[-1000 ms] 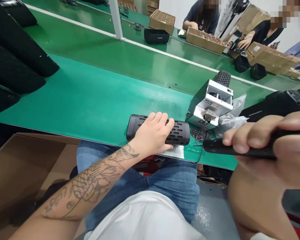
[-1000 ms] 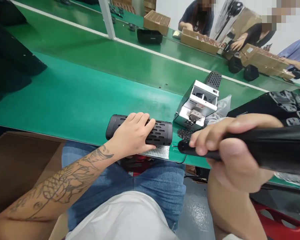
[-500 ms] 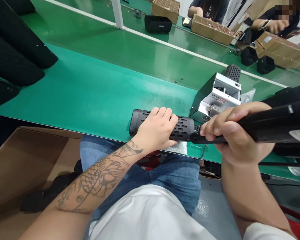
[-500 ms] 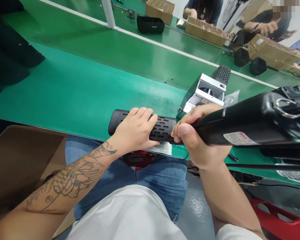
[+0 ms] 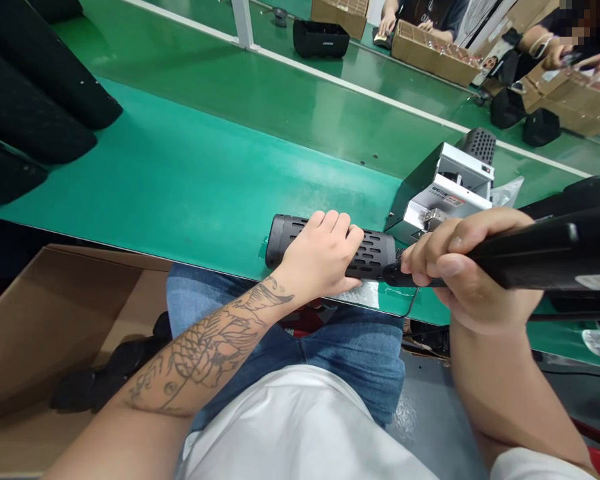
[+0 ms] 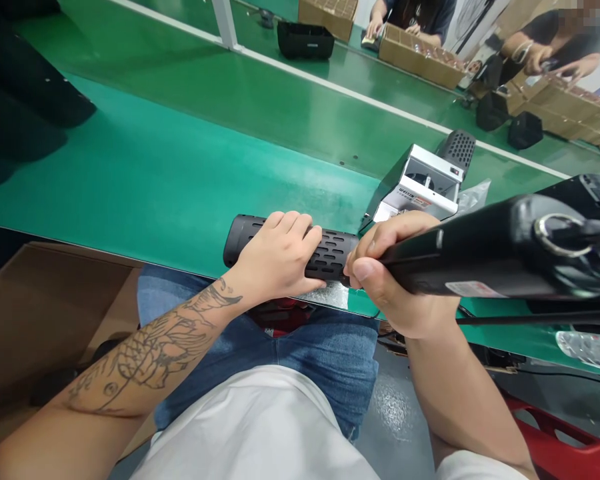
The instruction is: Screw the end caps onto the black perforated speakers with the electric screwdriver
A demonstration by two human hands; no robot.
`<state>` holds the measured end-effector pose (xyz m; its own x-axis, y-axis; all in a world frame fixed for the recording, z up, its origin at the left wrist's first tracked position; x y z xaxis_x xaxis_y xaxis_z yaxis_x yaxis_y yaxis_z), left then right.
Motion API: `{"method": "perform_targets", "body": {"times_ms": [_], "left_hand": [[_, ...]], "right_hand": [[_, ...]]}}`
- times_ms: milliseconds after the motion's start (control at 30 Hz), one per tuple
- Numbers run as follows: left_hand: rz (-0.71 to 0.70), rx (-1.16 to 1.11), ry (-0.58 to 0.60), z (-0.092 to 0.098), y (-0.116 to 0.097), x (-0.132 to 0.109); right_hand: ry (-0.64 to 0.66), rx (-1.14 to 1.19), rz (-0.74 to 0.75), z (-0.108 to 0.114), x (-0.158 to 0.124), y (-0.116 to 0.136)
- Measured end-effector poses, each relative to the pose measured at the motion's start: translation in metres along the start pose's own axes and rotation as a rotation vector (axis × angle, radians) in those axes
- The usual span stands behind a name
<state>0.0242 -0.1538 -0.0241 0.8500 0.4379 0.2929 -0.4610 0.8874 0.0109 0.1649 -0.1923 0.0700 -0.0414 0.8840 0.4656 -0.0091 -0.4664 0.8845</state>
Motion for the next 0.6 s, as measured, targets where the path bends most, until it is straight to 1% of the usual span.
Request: {"method": "perform_targets", "body": {"times_ms": [133,200,233,300,367,400,467,533,600], "left_hand": [[0.006,0.015,0.017,-0.001,-0.002,0.000],[0.007,0.029,0.025,-0.001,-0.004,-0.001],[0.009,0.037,0.027,-0.001,-0.005,-0.001],[0.017,0.054,0.032,-0.002,-0.009,-0.002],[0.035,0.070,0.041,-0.002,-0.013,-0.001],[0.046,0.076,0.048,-0.002,-0.015,-0.001],[0.071,0.071,0.060,-0.001,-0.017,0.000],[0.088,0.032,0.073,0.001,-0.016,-0.001],[0.075,-0.032,0.083,0.002,-0.012,-0.005]], "right_hand": [[-0.013,-0.040,-0.011,0.000,-0.002,0.006],[-0.092,-0.047,0.013,0.010,0.001,0.015],[-0.171,-0.046,0.040,0.021,0.003,0.020],[-0.370,-0.093,0.107,0.051,0.008,0.026],[-0.582,-0.226,0.185,0.084,0.012,0.027],[-0.660,-0.305,0.212,0.099,0.014,0.025],[-0.731,-0.412,0.249,0.122,0.020,0.014],[-0.725,-0.427,0.242,0.139,0.025,-0.003],[-0.695,-0.403,0.215,0.147,0.027,-0.017]]}}
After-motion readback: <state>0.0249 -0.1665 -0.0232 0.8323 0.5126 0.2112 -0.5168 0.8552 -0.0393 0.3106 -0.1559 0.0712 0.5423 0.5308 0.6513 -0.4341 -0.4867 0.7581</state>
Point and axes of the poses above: each hand's wrist, its own x-axis towards the middle knuckle, its own z-axis out of the back of the hand, y = z × x, the point moved 9 cm from there along x, towards the middle knuckle, and after that the axes turned 10 degrees about -z, right-handed, at the moved point
